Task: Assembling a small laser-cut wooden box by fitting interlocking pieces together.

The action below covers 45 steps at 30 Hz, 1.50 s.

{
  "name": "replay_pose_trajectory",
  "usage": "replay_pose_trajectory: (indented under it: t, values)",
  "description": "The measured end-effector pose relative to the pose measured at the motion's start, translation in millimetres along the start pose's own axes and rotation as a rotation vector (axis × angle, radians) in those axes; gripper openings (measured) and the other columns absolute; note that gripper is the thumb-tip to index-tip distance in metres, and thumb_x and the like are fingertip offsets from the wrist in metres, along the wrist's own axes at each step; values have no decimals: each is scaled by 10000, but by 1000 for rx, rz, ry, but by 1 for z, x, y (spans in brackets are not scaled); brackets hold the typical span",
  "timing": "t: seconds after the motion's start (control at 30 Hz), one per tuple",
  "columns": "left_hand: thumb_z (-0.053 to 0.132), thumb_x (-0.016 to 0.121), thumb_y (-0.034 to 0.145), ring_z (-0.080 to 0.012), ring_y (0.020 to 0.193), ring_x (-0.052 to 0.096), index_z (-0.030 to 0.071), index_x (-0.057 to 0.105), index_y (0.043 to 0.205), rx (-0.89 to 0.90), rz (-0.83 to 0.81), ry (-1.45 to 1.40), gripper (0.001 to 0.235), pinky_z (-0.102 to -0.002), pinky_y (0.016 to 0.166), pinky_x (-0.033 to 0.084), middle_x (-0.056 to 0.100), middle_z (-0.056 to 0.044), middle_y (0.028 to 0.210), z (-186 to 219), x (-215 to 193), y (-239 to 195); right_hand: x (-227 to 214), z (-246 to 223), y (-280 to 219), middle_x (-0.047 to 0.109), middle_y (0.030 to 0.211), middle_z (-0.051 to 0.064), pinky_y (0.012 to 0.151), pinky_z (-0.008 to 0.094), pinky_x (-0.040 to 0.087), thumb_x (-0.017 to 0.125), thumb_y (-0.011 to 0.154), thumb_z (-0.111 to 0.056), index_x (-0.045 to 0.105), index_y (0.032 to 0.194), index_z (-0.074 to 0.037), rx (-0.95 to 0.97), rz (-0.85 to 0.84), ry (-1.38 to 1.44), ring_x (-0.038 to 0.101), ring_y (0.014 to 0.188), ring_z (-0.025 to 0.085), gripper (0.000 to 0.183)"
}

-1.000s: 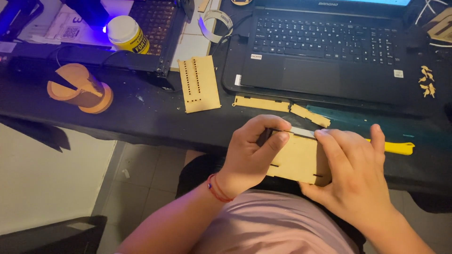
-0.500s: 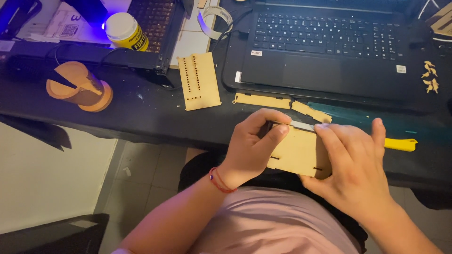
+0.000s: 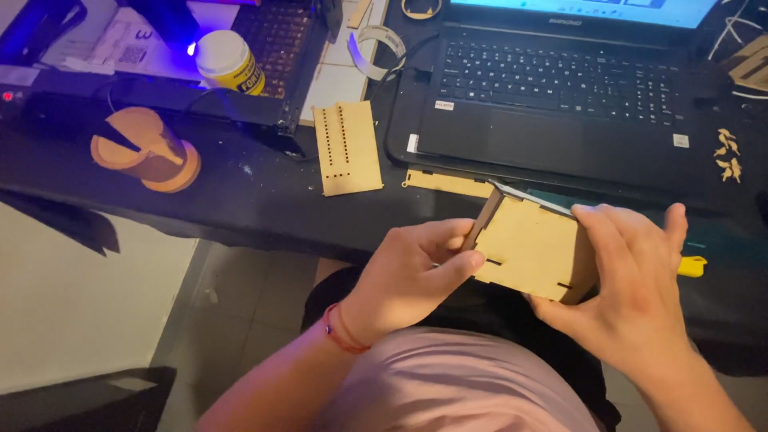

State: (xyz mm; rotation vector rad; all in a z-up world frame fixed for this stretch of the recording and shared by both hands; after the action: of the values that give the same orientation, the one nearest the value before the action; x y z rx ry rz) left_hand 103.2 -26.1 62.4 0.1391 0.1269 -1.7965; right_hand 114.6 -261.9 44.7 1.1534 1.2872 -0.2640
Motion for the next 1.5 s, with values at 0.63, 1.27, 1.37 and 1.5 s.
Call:
replay_pose_trajectory:
  t: [0.63, 1.27, 1.37, 1.5]
  values:
    - [231, 572, 840, -47, 636, 435, 134, 784, 856, -89, 118, -6, 234, -232, 586, 358, 504, 102, 615, 0, -4, 0, 1, -5, -3, 515, 1241, 198, 1225, 652, 129, 789, 691, -505, 545, 1303, 24, -70, 29, -62, 552, 1256, 466, 845]
    - [173, 673, 876, -37, 562, 400, 152, 763, 902, 38, 201, -107, 95, -210, 544, 330, 547, 75, 618, -16, 1, 13, 13, -12, -6, 555, 1224, 194, 1244, 621, 39, 757, 682, -532, 573, 1305, -15, -83, -62, -46, 585, 1211, 412, 830]
    - [173, 677, 870, -37, 563, 390, 158, 766, 892, 6, 214, -124, 93, -211, 550, 322, 498, 85, 590, -18, 2, 13, 15, -12, -6, 571, 1207, 190, 1246, 623, 43, 774, 660, -500, 566, 1315, -32, -72, -73, -42, 594, 1146, 385, 831]
    - [145, 691, 874, -35, 593, 411, 151, 763, 891, 23, 208, -145, 75, -206, 574, 344, 554, 89, 634, -27, 0, 18, 17, -14, -4, 587, 1190, 170, 1185, 711, 118, 801, 585, -441, 543, 1333, -61, -43, -106, -30, 591, 1082, 376, 878]
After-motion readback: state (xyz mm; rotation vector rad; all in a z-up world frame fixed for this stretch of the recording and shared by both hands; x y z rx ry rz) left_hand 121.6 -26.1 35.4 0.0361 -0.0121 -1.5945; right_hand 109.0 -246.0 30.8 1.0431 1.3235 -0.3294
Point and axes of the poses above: each hand's wrist, its own y-axis towards the middle knuckle, its own x-axis out of the palm, z = x × y, the point moved 2 cm from there along y, towards the middle knuckle
